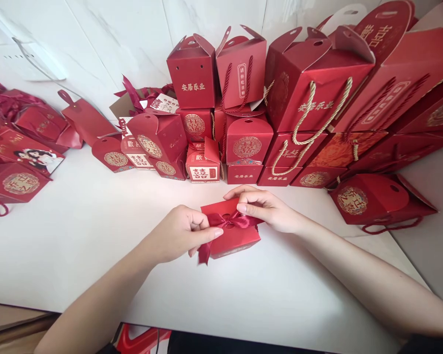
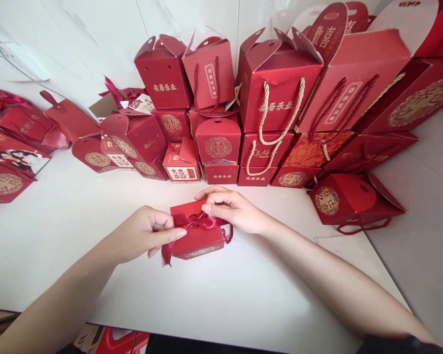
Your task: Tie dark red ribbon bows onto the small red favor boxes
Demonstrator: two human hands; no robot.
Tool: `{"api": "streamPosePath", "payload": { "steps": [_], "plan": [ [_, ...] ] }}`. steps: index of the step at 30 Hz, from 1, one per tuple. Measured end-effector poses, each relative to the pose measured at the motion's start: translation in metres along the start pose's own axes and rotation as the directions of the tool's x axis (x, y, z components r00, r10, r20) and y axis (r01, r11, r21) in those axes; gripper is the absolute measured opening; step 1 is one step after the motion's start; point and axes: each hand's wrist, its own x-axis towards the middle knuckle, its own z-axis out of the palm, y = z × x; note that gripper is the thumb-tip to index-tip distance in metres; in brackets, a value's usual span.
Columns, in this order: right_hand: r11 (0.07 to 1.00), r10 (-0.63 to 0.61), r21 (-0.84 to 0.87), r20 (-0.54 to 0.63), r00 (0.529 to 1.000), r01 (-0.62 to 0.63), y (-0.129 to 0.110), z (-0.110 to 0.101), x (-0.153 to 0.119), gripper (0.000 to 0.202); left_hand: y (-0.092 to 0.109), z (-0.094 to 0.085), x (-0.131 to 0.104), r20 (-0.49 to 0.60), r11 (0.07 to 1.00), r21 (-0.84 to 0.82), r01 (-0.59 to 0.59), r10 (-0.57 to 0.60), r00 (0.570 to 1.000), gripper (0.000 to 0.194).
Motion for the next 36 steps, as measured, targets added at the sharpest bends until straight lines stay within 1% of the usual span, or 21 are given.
{"api": "streamPosePath", "payload": {
  "steps": [5, 9, 11, 14, 15, 16, 18, 20, 23, 25, 26, 27, 28, 29, 30, 31, 32, 33, 34, 35, 36],
  "plan": [
    [1.0, 0.0, 0.024, -0.01, 1.0, 0.0, 0.0, 0.0, 0.0, 0.031, 0.0, -0.007, 0.005, 0.077, 1.0, -0.003, 0.023, -0.023, 0.997, 0.043],
    [0.999, -0.032, 0.019, 0.018, 0.999, 0.032, -0.002, -0.001, -0.001, 0.031, 0.001, -0.01, 0.002, 0.148, 0.999, 0.012, -0.035, 0.033, 0.988, 0.034],
    [0.999, -0.04, 0.03, 0.054, 0.998, 0.038, -0.004, -0.002, -0.002, 0.031, 0.0, -0.011, 0.002, 0.097, 0.997, 0.011, -0.073, 0.071, 0.993, 0.029],
    [0.997, -0.052, 0.063, 0.104, 0.993, 0.046, -0.005, -0.005, -0.002, 0.031, 0.0, -0.014, 0.004, -0.051, 0.991, 0.023, -0.13, 0.131, 0.99, 0.022],
    [0.996, -0.062, 0.065, 0.114, 0.991, 0.055, -0.006, -0.006, -0.003, 0.03, 0.0, -0.015, 0.004, -0.074, 0.988, 0.029, -0.154, 0.155, 0.985, 0.021],
    [0.996, -0.073, 0.06, 0.125, 0.99, 0.066, -0.007, -0.008, -0.003, 0.029, 0.001, -0.017, 0.004, -0.064, 0.985, 0.037, -0.169, 0.171, 0.983, 0.019],
    [0.996, -0.085, 0.015, 0.134, 0.987, 0.084, -0.01, -0.011, -0.004, 0.027, 0.002, -0.02, 0.001, 0.019, 0.985, 0.061, -0.16, 0.159, 0.987, 0.016],
    [0.995, -0.074, -0.049, 0.143, 0.987, 0.081, -0.012, -0.015, -0.004, 0.027, 0.002, -0.023, -0.004, 0.121, 0.99, 0.093, -0.104, 0.092, 0.988, 0.022],
    [0.995, -0.032, -0.09, 0.191, 0.981, 0.05, -0.014, -0.017, -0.004, 0.026, 0.003, -0.023, -0.012, 0.278, 0.994, 0.11, -0.002, -0.028, 0.96, 0.034],
    [0.998, -0.006, -0.058, 0.243, 0.97, 0.021, -0.012, -0.016, -0.004, 0.023, 0.004, -0.02, -0.014, 0.352, 0.991, 0.13, -0.01, -0.036, 0.935, 0.037],
    [0.999, 0.005, -0.04, 0.257, 0.966, 0.005, -0.01, -0.015, -0.003, 0.022, 0.005, -0.017, -0.014, 0.356, 0.989, 0.146, -0.038, -0.017, 0.934, 0.037],
    [1.0, 0.015, -0.024, 0.252, 0.968, -0.009, -0.009, -0.013, -0.002, 0.023, 0.005, -0.015, -0.013, 0.329, 0.984, 0.167, -0.066, 0.008, 0.944, 0.036],
    [1.0, 0.023, -0.016, 0.214, 0.976, -0.02, -0.007, -0.011, -0.002, 0.024, 0.005, -0.014, -0.011, 0.265, 0.978, 0.187, -0.089, 0.037, 0.964, 0.036],
    [1.0, 0.026, -0.017, 0.144, 0.989, -0.024, -0.006, -0.009, -0.001, 0.024, 0.004, -0.013, -0.009, 0.169, 0.974, 0.204, -0.099, 0.065, 0.984, 0.035],
    [0.999, 0.028, -0.027, 0.064, 0.998, -0.026, -0.005, -0.007, -0.001, 0.025, 0.003, -0.012, -0.005, 0.046, 0.971, 0.215, -0.099, 0.091, 0.995, 0.035],
    [0.999, 0.027, -0.041, -0.003, 1.0, -0.028, -0.005, -0.005, 0.0, 0.023, 0.001, -0.013, -0.002, -0.081, 0.97, 0.223, -0.095, 0.115, 0.99, 0.035],
    [0.998, 0.023, -0.053, -0.045, 0.999, -0.025, -0.006, -0.003, 0.0, 0.021, -0.001, -0.014, 0.001, -0.184, 0.97, 0.225, -0.091, 0.134, 0.974, 0.036],
    [0.998, 0.018, -0.063, -0.057, 0.998, -0.022, -0.007, -0.002, -0.001, 0.018, -0.003, -0.016, 0.004, -0.243, 0.972, 0.216, -0.091, 0.144, 0.959, 0.037],
    [0.998, 0.01, -0.067, -0.042, 0.999, -0.013, -0.008, -0.002, -0.001, 0.016, -0.004, -0.019, 0.006, -0.238, 0.975, 0.199, -0.097, 0.144, 0.961, 0.039],
    [0.998, -0.001, -0.066, -0.015, 1.0, 0.0, -0.009, -0.001, -0.001, 0.014, -0.006, -0.022, 0.007, -0.183, 0.979, 0.173, -0.107, 0.138, 0.973, 0.041],
    [0.998, -0.013, -0.061, 0.005, 1.0, 0.013, -0.009, -0.002, -0.002, 0.013, -0.006, -0.025, 0.008, -0.097, 0.983, 0.143, -0.113, 0.128, 0.987, 0.042]
  ]
}}
